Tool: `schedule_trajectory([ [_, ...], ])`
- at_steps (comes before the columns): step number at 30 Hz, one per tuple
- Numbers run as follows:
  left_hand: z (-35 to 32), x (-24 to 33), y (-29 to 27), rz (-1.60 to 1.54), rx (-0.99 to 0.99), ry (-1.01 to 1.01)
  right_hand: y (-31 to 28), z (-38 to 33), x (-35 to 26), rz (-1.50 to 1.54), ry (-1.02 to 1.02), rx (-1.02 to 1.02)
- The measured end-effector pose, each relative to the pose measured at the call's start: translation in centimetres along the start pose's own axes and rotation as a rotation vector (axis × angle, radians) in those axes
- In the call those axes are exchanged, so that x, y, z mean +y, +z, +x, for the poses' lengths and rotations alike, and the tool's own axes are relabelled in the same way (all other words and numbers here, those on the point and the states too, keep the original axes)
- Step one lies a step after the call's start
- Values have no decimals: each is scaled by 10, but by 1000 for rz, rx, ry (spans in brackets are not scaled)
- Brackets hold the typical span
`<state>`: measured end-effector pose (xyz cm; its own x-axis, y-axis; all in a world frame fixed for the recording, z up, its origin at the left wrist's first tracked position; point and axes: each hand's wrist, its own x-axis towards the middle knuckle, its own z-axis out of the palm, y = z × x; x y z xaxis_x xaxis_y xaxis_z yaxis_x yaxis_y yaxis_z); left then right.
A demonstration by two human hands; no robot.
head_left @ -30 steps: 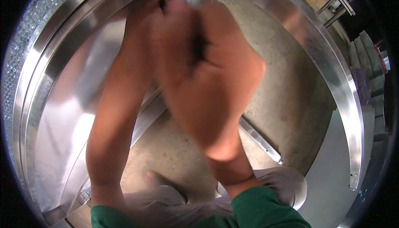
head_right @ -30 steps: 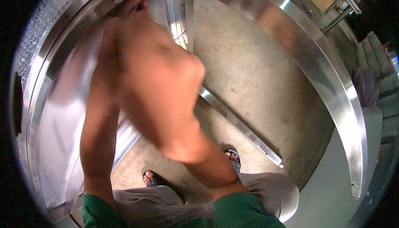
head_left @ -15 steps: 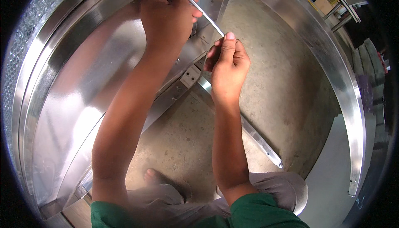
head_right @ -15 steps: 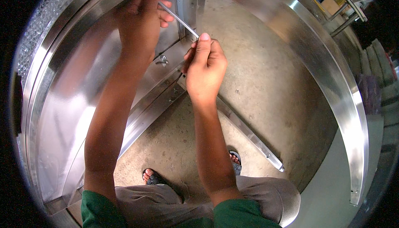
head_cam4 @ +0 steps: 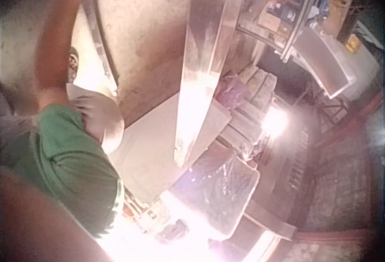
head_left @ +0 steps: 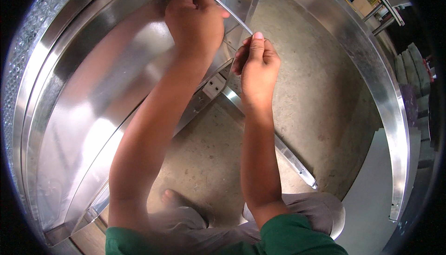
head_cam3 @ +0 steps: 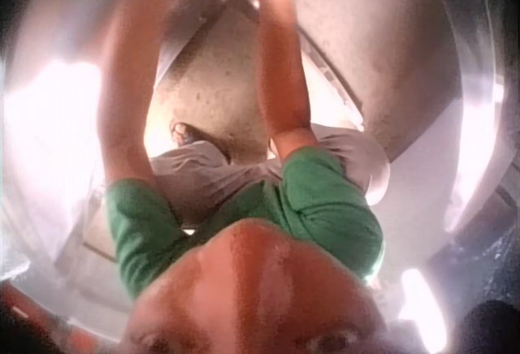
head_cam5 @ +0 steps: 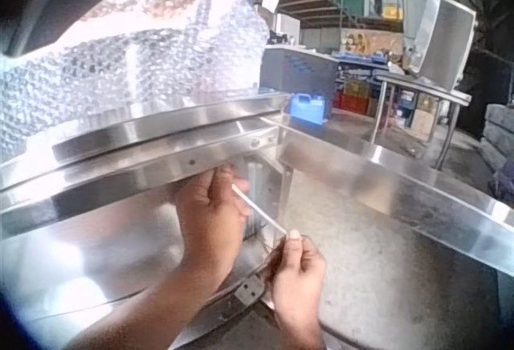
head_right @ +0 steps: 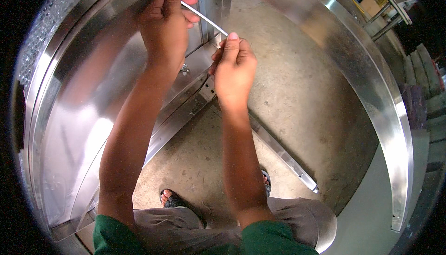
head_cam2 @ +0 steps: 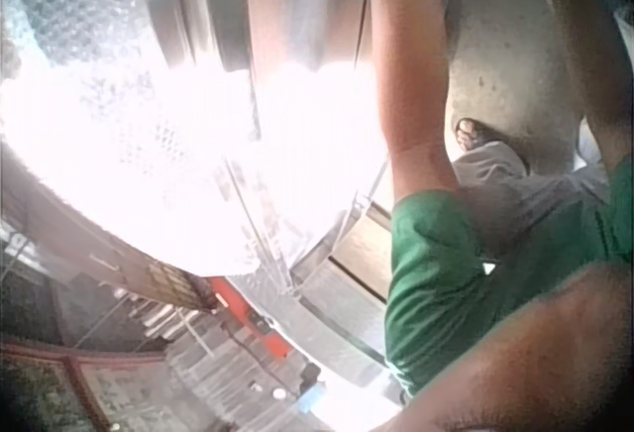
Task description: The person is assembling a stainless steel structure by hand, using an Allen key to tighten bolts and secure metal panels together. The person adjusts the panels and tightens multiple fasteners to join the components.
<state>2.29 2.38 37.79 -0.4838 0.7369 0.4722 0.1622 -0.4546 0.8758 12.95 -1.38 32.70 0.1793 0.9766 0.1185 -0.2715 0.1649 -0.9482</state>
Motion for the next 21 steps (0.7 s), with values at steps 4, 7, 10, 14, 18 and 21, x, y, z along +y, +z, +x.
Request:
schedule_trajectory([
  [4,0,3,3,-165,-14,-126,2,-8,-12,-90,-169,119],
  [7,-2,10,3,-188,-15,-143,-2,-16,-23,-186,-301,144],
  [10,-5,17,4,-55,13,-98,-7,-17,-32,-225,-214,105],
  [14,-2,23,-1,-141,-10,-101,-2,-23,-36,-229,-330,149],
  [18,6,20,-8,-294,-26,-290,6,-32,-42,-240,-510,199],
  [21,13,18,-12,-376,-54,-378,12,-36,-55,-230,-506,201],
])
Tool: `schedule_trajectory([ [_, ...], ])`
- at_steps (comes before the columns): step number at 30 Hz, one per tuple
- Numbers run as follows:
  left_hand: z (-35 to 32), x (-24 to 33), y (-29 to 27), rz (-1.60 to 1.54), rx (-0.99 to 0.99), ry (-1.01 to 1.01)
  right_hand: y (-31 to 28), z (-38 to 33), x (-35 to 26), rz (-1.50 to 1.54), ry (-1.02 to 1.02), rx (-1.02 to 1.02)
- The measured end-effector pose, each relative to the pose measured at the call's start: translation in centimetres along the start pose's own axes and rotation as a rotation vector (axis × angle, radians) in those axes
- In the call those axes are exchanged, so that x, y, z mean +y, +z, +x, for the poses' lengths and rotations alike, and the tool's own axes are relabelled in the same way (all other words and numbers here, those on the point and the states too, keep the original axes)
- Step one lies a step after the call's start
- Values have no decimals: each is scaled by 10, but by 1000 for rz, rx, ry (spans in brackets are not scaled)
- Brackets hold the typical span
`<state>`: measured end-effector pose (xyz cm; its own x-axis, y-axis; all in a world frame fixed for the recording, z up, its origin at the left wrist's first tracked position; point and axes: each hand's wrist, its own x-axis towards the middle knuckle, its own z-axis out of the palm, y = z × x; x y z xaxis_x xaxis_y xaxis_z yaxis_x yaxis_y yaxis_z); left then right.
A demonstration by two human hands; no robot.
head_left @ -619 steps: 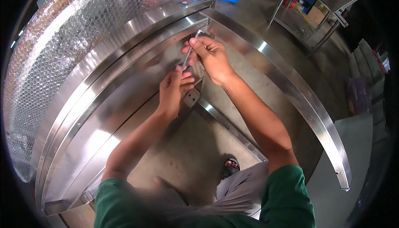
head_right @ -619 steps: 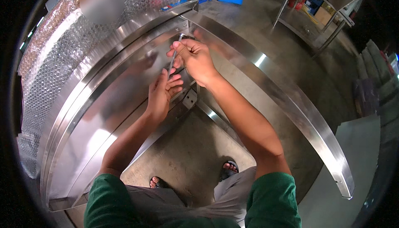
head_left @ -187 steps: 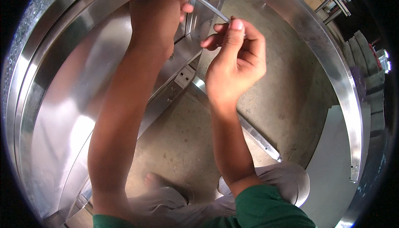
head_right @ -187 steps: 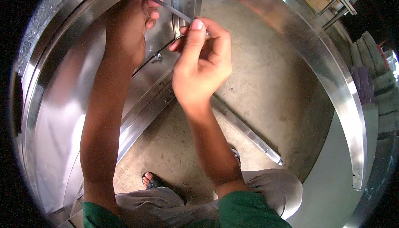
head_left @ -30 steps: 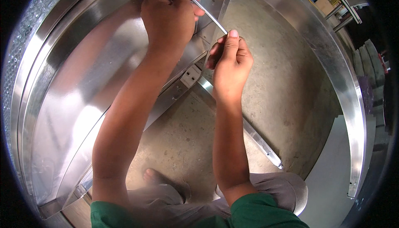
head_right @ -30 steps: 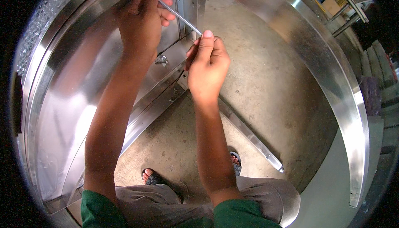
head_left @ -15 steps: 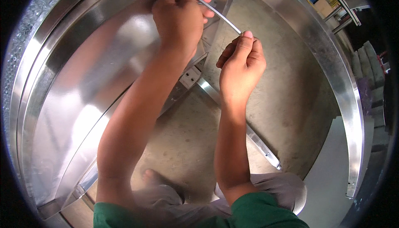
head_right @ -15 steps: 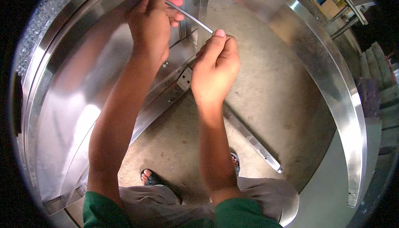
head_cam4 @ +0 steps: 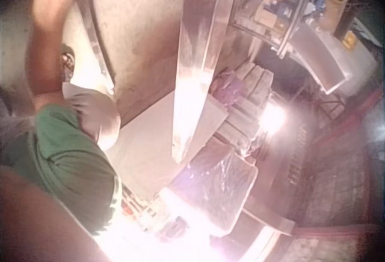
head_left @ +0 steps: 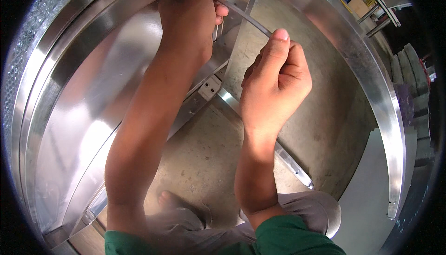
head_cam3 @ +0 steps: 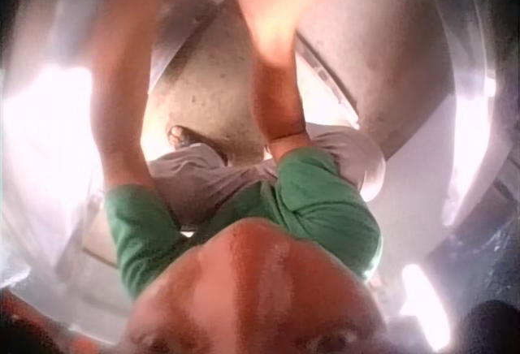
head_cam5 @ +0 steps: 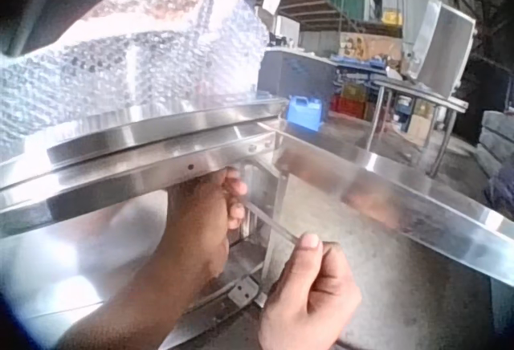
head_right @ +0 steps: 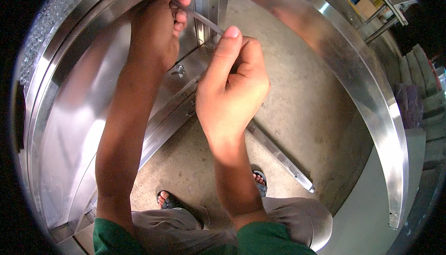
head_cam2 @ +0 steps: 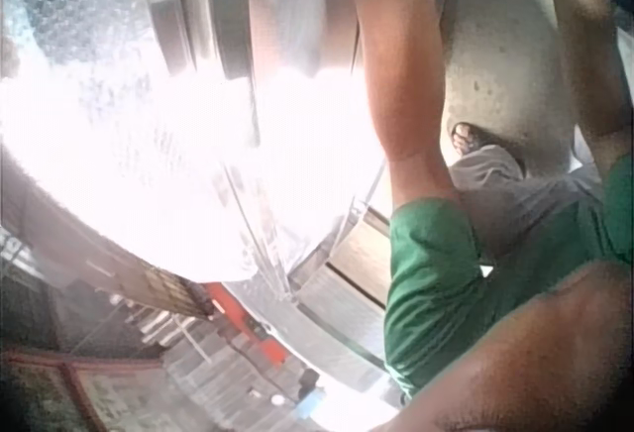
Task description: The person is assembling a stainless steel structure by hand, using an Allen key to tighten bolts and secure metal panels together. The person adjusts the panels and tightens multiple fasteners to join the components.
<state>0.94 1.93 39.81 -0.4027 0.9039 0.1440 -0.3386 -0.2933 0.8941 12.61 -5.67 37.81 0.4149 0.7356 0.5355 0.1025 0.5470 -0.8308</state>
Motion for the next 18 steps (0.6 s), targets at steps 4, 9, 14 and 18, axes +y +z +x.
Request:
schedule_trajectory([
  [4,10,7,-8,-164,-154,-61,8,5,-23,-86,-174,8],
  [9,4,5,-4,-92,-205,-79,21,5,-34,-242,-395,-55],
  [14,-15,2,8,-107,-32,-83,13,2,-11,-114,-99,36],
  [18,-18,2,13,-17,60,24,7,-2,7,6,71,12],
])
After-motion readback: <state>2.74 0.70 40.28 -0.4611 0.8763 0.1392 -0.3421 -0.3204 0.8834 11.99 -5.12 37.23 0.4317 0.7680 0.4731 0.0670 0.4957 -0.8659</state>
